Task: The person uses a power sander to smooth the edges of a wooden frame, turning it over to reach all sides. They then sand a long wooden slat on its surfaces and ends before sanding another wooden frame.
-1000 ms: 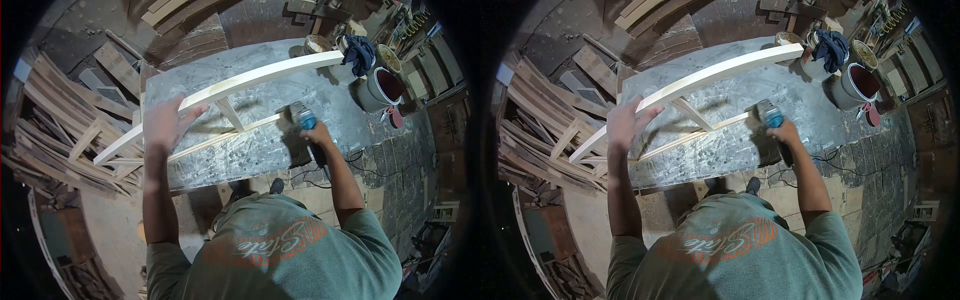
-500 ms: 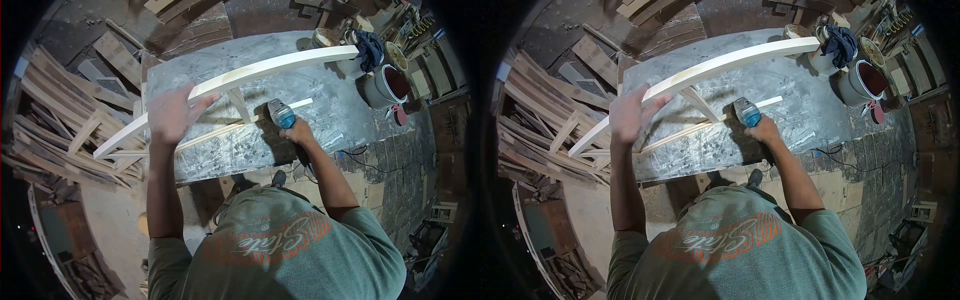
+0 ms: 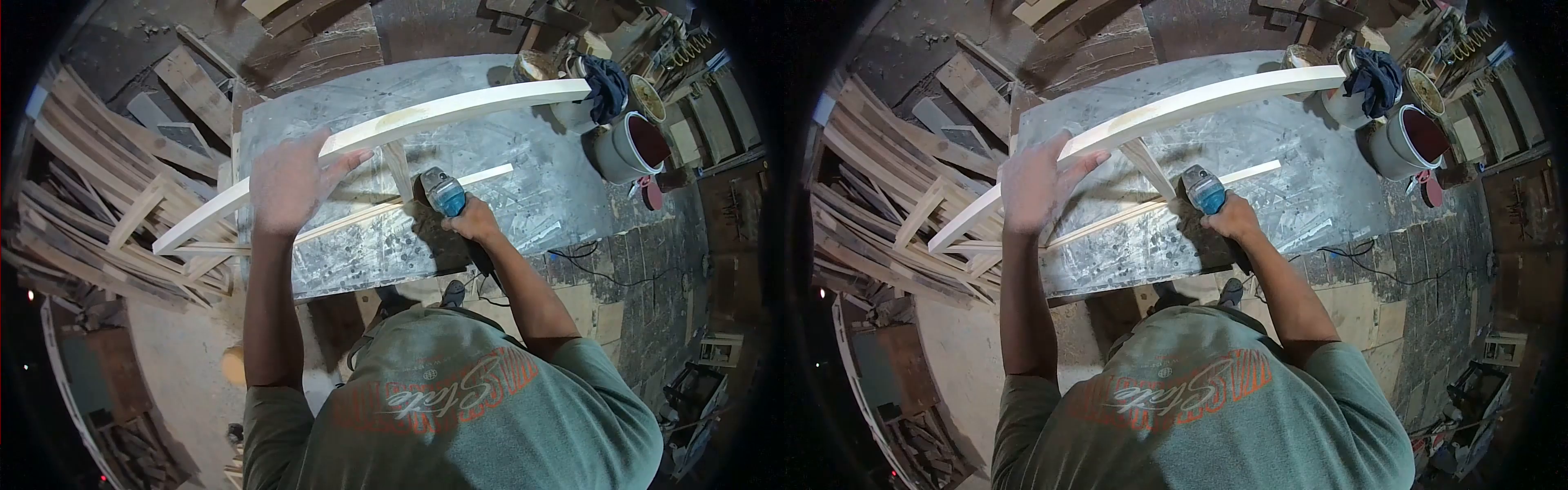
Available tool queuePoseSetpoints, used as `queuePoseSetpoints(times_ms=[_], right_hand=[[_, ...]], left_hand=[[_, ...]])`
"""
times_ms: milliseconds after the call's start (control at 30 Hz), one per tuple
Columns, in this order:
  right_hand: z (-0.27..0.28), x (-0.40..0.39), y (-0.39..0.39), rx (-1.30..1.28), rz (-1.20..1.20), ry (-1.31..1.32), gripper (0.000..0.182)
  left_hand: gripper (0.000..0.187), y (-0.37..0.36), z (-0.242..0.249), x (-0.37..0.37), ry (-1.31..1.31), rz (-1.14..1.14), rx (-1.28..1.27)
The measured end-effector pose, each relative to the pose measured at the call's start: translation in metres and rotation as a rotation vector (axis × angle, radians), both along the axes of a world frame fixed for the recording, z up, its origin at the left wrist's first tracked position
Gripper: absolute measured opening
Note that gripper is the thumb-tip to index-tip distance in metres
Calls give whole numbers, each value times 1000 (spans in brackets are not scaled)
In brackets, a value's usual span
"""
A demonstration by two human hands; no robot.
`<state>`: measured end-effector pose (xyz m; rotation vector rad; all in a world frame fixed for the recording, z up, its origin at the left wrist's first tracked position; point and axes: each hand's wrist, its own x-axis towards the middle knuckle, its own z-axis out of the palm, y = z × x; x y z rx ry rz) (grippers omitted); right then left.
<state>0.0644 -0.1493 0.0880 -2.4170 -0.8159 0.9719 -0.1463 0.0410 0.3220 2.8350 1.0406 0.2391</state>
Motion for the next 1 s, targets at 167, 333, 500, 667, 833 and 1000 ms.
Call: queuePoseSetpoints(times_ms=[167,333,500,667,833,1000], right_hand=[[-5,0,0,30,-3,-25,66],[2,-1,-1,7,6,-16,68],[2,2,-5,-5,13,-40,70],[-2,28,-32,2,-28,-100,69],[-17,73,-67,68,-159,-84,68],[-29,126,-93,82,-327,-67,62]], left_hand=[[67,-2,4,2,23,20,-20],[66,2,3,2,34,19,-27],[70,2,8,5,86,12,-52],[59,7,-4,3,-58,-25,11],[58,5,-2,4,-80,-30,16],[58,1,-1,3,-87,-30,19]])
